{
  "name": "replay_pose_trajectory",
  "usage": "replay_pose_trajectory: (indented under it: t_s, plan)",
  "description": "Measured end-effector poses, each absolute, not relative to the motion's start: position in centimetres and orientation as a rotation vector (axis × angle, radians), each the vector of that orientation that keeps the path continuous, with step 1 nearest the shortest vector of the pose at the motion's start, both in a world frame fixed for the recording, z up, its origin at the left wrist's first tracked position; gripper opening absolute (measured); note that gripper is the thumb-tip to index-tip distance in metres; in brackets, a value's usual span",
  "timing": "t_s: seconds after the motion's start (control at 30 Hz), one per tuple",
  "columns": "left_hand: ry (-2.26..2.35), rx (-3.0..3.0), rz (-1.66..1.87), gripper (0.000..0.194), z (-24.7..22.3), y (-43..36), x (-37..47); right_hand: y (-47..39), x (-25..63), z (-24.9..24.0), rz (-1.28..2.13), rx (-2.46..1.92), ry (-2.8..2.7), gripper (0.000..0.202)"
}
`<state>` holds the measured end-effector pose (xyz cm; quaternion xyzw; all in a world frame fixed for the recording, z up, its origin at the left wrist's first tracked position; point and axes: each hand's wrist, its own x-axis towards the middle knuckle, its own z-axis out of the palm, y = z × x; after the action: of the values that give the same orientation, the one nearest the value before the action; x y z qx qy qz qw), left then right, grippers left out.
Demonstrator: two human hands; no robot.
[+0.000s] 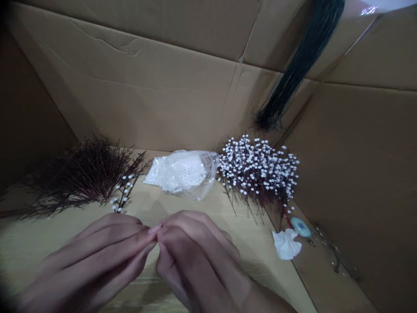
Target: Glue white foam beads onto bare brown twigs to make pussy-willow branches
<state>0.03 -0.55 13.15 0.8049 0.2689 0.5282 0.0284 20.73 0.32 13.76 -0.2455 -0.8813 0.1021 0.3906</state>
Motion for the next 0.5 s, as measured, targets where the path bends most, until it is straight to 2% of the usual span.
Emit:
replay_pose_trajectory:
  t_s: [0.23,0.5]
  plan:
    - [0.834,2.558,1.625,0.021,13.1,-0.8,0.2,0.1,20.3,14.8,0.17,-0.61,-2.186,0.033]
    - [0.8,2.507,1.609,0.027,12.8,-0.6,0.4,0.6,19.3,15.3,0.294,-0.589,-1.983,0.033]
